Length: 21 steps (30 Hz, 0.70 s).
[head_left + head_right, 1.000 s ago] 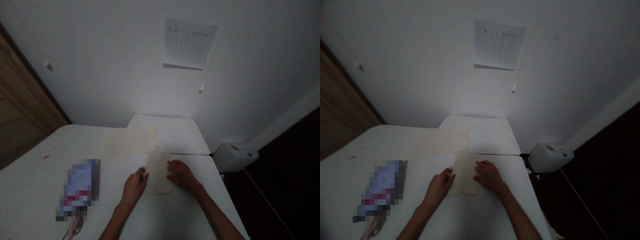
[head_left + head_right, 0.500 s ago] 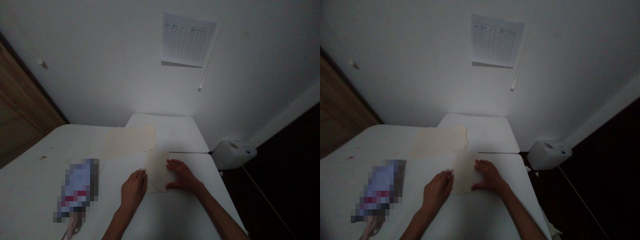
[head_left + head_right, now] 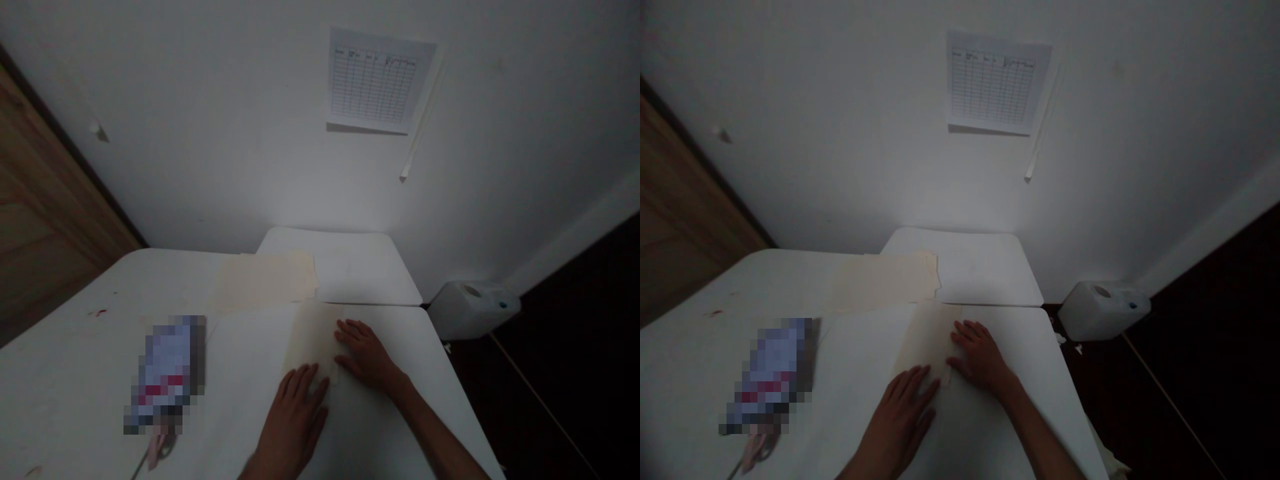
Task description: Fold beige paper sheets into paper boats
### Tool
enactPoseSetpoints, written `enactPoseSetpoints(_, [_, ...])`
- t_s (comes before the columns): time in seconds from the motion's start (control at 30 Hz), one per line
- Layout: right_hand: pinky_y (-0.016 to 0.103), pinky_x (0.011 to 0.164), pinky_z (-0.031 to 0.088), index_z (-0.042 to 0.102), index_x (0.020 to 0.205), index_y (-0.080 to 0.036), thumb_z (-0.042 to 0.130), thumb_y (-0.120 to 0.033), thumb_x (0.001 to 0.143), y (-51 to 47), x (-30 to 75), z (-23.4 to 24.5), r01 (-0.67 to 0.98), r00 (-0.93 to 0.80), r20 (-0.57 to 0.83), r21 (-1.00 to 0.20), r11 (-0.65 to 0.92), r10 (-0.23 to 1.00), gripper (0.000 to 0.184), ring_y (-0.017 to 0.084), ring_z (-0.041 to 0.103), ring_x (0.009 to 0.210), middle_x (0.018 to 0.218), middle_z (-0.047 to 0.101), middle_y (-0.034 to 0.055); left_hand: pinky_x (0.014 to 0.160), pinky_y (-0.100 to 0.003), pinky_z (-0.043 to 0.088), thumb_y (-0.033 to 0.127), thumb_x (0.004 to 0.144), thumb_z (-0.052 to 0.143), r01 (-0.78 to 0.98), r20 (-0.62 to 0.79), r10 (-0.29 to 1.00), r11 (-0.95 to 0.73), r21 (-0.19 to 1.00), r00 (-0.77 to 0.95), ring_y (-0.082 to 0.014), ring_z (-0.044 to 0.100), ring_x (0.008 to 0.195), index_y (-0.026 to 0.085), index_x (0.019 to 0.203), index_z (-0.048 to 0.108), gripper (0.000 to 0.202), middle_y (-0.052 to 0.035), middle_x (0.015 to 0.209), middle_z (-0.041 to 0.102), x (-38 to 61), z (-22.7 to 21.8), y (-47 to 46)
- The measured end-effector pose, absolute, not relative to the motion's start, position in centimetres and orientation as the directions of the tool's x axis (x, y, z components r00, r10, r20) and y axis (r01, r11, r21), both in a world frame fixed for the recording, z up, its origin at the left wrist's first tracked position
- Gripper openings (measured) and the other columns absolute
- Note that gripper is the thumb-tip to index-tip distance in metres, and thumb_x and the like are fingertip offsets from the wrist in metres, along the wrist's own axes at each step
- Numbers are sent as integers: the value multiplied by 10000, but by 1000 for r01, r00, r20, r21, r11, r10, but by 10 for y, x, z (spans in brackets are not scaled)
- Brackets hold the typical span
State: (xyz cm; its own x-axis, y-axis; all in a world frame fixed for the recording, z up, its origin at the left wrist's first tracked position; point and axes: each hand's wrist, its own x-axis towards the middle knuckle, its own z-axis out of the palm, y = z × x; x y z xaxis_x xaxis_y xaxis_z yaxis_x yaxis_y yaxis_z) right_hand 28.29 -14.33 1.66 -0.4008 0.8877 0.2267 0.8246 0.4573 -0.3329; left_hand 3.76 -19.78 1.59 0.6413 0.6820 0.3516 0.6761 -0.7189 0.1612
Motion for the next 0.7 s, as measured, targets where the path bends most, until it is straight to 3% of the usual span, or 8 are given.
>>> enactPoseSetpoints(0.07, [449, 1116, 273, 516, 1341, -245, 506, -414, 929, -147, 281, 19, 834, -401, 224, -313, 455, 888, 445, 260, 356, 1348, 1456, 435, 58, 1006, -523, 419, 292, 898, 533, 696, 364, 701, -697, 170, 613, -308, 494, 1227, 271, 1270, 561, 374, -94, 1338, 547, 37, 16, -196])
enactPoseSetpoints(0.2, [460, 1111, 282, 500, 1356, -245, 474, -340, 944, -154, 279, 22, 849, -391, 215, -292, 441, 895, 424, 266, 349, 1348, 1457, 433, 64, 949, -524, 439, 262, 891, 540, 738, 400, 759, -629, 245, 514, -303, 537, 1138, 254, 1030, 677, 195, -83, 1204, 620, 45, 15, -189])
enactPoseSetpoints(0.33, [460, 1106, 288, 509, 1348, -251, 475, -312, 942, -158, 277, 22, 852, -389, 229, -279, 443, 892, 412, 267, 348, 1341, 1455, 429, 76, 892, -483, 455, 249, 880, 556, 786, 363, 832, -533, 312, 420, -278, 574, 1005, 198, 810, 666, 140, -81, 1016, 652, 59, 18, -180])
enactPoseSetpoints(0.47, [453, 1081, 319, 552, 1304, -280, 481, -289, 944, -164, 276, 23, 855, -379, 253, -273, 441, 890, 368, 260, 378, 1303, 1437, 437, 80, 884, -474, 445, 299, 836, 613, 830, 343, 873, -456, 322, 347, -282, 568, 976, 175, 827, 633, 125, -93, 992, 629, 66, 16, -175])
enactPoseSetpoints(0.7, [407, 1035, 341, 590, 1245, -357, 527, -155, 891, -175, 272, 25, 819, -456, 209, -281, 499, 865, 412, 225, 426, 1224, 1384, 477, 40, 975, -489, 403, 424, 812, 626, 851, 400, 868, -429, 304, 294, -327, 494, 1165, 158, 949, 596, 301, -159, 1228, 560, 59, 9, -175])
